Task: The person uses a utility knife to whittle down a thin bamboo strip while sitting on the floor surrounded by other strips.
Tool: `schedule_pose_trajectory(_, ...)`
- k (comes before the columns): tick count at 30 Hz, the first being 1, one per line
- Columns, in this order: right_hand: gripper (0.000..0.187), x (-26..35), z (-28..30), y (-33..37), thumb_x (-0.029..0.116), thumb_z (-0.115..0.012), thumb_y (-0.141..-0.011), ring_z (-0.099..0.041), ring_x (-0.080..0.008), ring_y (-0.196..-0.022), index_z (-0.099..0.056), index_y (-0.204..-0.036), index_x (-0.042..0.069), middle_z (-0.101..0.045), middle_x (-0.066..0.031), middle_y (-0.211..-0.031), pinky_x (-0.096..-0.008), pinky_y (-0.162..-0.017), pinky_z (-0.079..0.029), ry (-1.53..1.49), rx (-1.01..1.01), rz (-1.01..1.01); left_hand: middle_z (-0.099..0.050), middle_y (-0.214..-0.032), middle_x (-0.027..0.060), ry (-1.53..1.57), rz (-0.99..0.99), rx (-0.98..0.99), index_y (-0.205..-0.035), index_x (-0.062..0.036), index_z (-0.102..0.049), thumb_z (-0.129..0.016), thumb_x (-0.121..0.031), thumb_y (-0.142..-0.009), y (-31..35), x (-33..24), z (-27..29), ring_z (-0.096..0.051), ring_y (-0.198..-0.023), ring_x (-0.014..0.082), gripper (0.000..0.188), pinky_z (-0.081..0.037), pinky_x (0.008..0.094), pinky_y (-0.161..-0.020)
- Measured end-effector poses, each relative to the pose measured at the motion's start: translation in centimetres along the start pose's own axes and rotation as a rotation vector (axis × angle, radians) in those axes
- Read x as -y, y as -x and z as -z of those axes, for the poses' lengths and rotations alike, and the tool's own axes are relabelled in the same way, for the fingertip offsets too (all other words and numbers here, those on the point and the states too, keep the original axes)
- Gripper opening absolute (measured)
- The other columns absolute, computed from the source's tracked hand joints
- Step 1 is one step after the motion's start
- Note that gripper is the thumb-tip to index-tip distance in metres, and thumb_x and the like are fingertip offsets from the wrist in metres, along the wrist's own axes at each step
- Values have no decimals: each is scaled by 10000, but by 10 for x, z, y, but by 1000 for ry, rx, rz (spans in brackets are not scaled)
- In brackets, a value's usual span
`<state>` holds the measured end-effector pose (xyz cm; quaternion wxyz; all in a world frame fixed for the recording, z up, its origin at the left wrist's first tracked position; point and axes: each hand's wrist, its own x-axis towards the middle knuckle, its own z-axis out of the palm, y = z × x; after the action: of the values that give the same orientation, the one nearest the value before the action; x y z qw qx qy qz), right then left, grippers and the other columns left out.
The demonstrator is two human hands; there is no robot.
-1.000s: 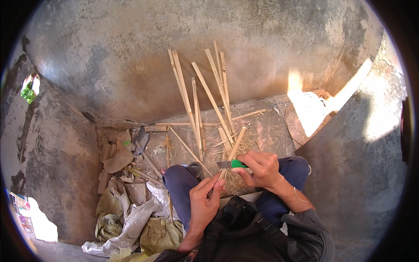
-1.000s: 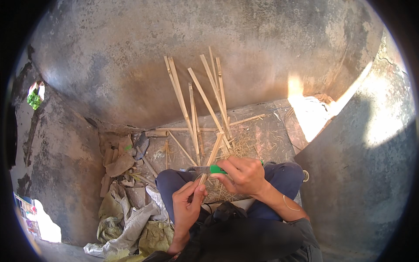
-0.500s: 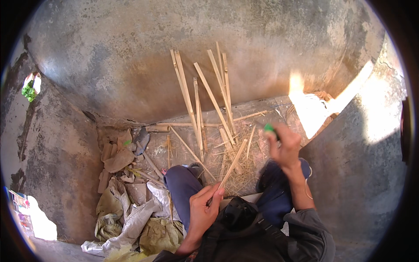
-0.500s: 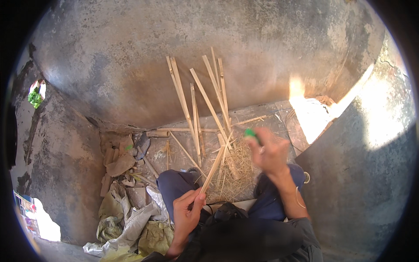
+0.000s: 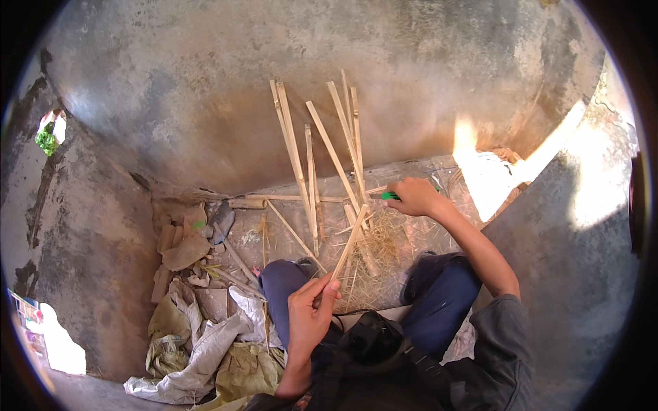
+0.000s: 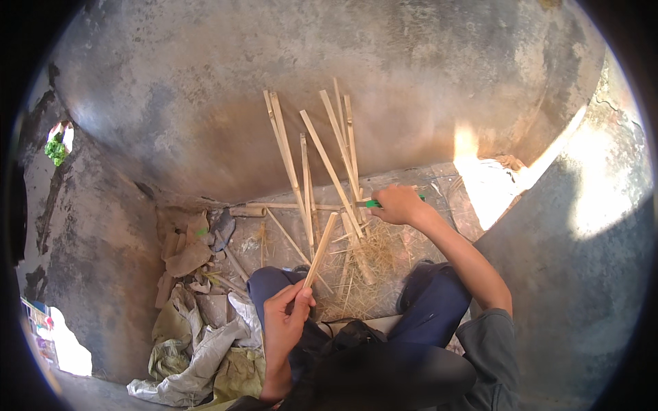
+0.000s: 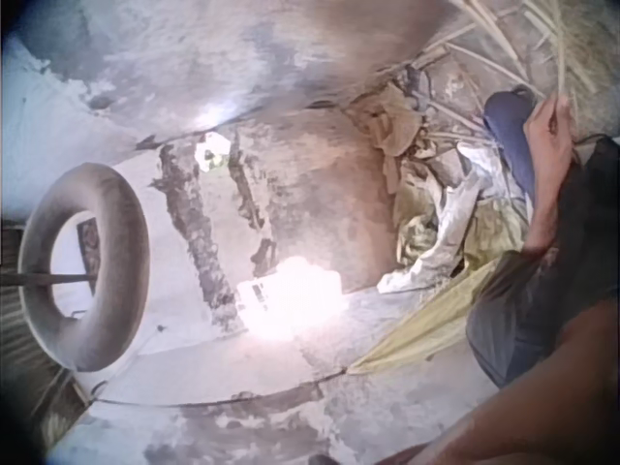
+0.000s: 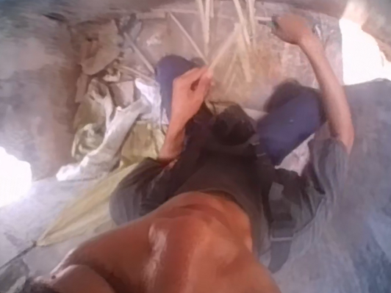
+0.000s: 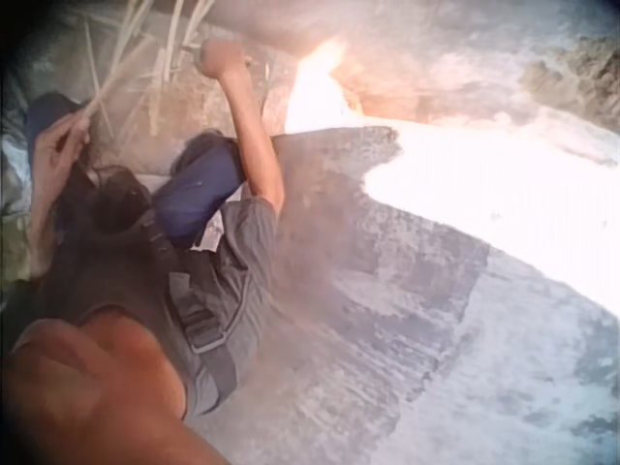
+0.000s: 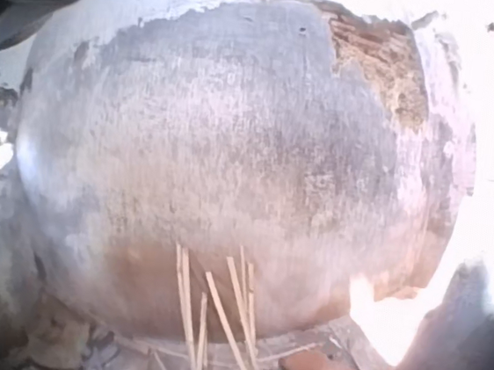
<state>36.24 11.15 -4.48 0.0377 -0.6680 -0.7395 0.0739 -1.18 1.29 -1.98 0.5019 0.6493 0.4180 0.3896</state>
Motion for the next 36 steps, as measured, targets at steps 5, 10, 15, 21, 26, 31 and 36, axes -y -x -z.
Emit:
schedule_pose_trajectory(5,322,64,37,48,360,-655,-1106,-721,-482,-854,-700,-1211,59,-739,-240,-882,-555,-764,-552,-345,-378,-35,-663,-894,2,64,19,26,-1381,7,-765,-693,-131,-1124,-1,0,4,-515,-665,24,300,-401,203,-578)
schedule_pose_trajectory(10,303,105,31,98,291,-715,-1080,-725,-425,-735,-687,-1230,30,-737,-190,-848,-483,-665,-553,-501,-617,60,-660,-904,-2,98,62,60,-1331,40,-770,-753,-103,-1086,0,-9,-1,-509,-707,8,284,-374,197,-588)
schedule_pose_trajectory(15,258,123,4,123,258,-770,-1044,-728,-330,-702,-721,-1126,19,-729,-151,-886,-410,-628,-553,-554,-796,-45,-641,-899,-21,144,60,44,-1301,60,-772,-791,-93,-1061,0,-14,-6,-469,-723,-4,285,-332,200,-587)
schedule_pose_trajectory(21,289,135,3,130,310,-797,-1024,-720,-291,-683,-742,-1128,46,-720,-101,-876,-383,-600,-547,-561,-799,171,-650,-916,-20,158,53,38,-1317,59,-761,-810,-98,-1048,-1,-19,-12,-480,-732,4,316,-351,202,-596)
schedule_pose_trajectory(26,299,150,7,128,358,-831,-984,-701,-233,-654,-764,-1107,93,-667,-47,-816,-373,-556,-524,-429,-747,289,-676,-930,21,121,-36,29,-1279,76,-756,-863,-114,-1002,0,-13,-19,-516,-751,33,352,-404,217,-618)
schedule_pose_trajectory(31,301,154,2,127,362,-847,-964,-687,-223,-632,-769,-1087,98,-652,-33,-790,-368,-540,-517,-381,-749,320,-685,-918,75,-38,-89,-24,-1220,98,-743,-901,-126,-964,1,-23,-20,-572,-772,85,375,-469,238,-654)
schedule_pose_trajectory(36,296,155,7,126,372,-852,-958,-684,-220,-611,-774,-1048,100,-657,-28,-771,-361,-531,-517,-372,-779,310,-700,-903,98,-55,-160,-50,-1195,127,-738,-887,-96,-968,1,-19,-21,-606,-765,104,351,-496,252,-660)
